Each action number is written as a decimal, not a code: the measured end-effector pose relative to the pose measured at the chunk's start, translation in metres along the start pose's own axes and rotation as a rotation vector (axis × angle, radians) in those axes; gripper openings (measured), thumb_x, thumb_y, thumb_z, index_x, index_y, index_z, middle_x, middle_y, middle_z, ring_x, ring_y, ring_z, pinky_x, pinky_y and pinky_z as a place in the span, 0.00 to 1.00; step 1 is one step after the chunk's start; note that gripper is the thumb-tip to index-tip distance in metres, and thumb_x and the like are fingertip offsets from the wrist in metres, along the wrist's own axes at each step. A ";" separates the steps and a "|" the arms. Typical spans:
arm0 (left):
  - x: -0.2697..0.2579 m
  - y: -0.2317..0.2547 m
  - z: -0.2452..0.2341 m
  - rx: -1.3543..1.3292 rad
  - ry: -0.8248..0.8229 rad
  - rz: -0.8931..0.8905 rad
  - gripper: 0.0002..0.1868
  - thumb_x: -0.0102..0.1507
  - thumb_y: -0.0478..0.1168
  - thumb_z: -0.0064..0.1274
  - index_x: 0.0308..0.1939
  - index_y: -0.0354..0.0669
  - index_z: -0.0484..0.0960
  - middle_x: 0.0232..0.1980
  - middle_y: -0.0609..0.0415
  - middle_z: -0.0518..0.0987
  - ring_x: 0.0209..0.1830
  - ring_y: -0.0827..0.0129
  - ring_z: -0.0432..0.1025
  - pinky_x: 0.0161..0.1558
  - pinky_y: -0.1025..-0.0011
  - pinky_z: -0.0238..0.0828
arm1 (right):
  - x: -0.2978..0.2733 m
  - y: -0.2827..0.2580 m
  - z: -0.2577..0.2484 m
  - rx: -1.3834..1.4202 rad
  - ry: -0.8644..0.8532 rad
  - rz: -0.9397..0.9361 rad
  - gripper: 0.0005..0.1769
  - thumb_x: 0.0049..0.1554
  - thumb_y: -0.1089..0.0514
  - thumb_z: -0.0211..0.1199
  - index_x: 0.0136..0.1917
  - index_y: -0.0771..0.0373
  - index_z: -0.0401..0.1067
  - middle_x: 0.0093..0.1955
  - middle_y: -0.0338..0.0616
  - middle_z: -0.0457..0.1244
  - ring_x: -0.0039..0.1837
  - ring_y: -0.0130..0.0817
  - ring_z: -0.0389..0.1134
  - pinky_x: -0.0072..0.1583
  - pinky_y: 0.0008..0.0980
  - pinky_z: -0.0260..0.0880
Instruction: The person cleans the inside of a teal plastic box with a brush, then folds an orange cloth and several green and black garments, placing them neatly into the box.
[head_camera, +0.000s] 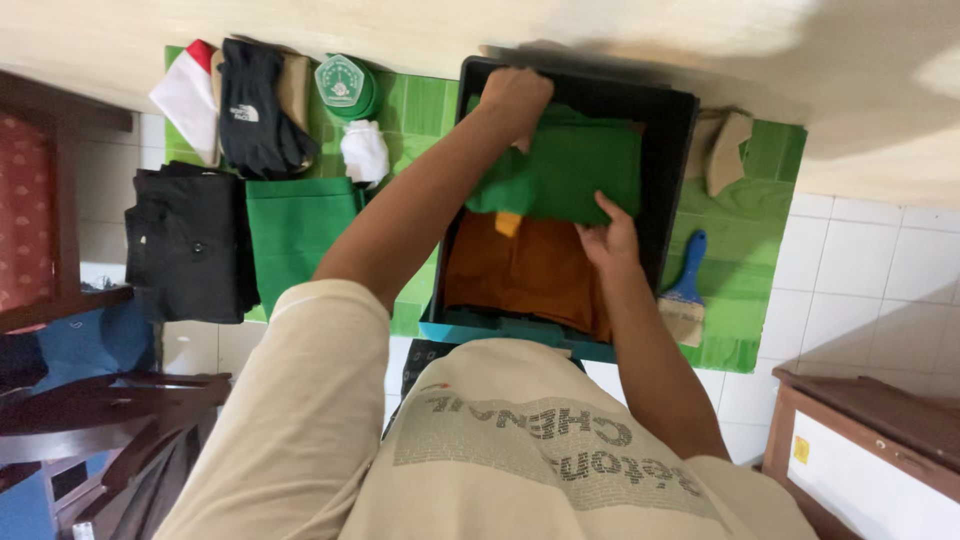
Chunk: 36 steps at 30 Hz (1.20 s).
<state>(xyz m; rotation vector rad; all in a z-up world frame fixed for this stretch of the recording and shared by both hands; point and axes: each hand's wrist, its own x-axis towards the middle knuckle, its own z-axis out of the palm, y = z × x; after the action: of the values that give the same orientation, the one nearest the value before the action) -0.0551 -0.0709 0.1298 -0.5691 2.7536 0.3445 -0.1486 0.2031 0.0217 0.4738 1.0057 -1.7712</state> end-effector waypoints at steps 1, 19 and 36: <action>0.010 0.003 0.012 0.039 0.128 0.003 0.20 0.50 0.43 0.69 0.43 0.43 0.84 0.44 0.44 0.83 0.46 0.52 0.78 0.47 0.56 0.74 | 0.010 0.005 -0.003 -0.022 0.005 0.006 0.30 0.58 0.67 0.63 0.72 0.60 0.62 0.75 0.50 0.55 0.74 0.51 0.58 0.74 0.52 0.62; -0.038 0.033 0.147 0.061 -0.058 -0.378 0.60 0.61 0.66 0.54 0.84 0.46 0.37 0.84 0.34 0.27 0.85 0.43 0.21 0.80 0.46 0.19 | 0.023 -0.001 0.022 -0.924 0.308 -0.445 0.26 0.52 0.64 0.72 0.62 0.69 0.69 0.59 0.50 0.68 0.59 0.45 0.71 0.57 0.42 0.74; -0.103 0.095 0.144 -0.882 0.184 -0.574 0.67 0.58 0.48 0.67 0.80 0.48 0.24 0.82 0.29 0.34 0.81 0.31 0.35 0.76 0.36 0.34 | -0.071 -0.046 0.056 -1.073 0.160 -1.018 0.18 0.55 0.62 0.72 0.54 0.73 0.73 0.51 0.52 0.70 0.51 0.41 0.72 0.54 0.38 0.72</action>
<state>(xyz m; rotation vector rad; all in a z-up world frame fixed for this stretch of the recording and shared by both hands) 0.0304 0.0911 0.0485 -1.6017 2.3134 1.4090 -0.1529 0.2052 0.1233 -0.7116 2.3461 -1.6433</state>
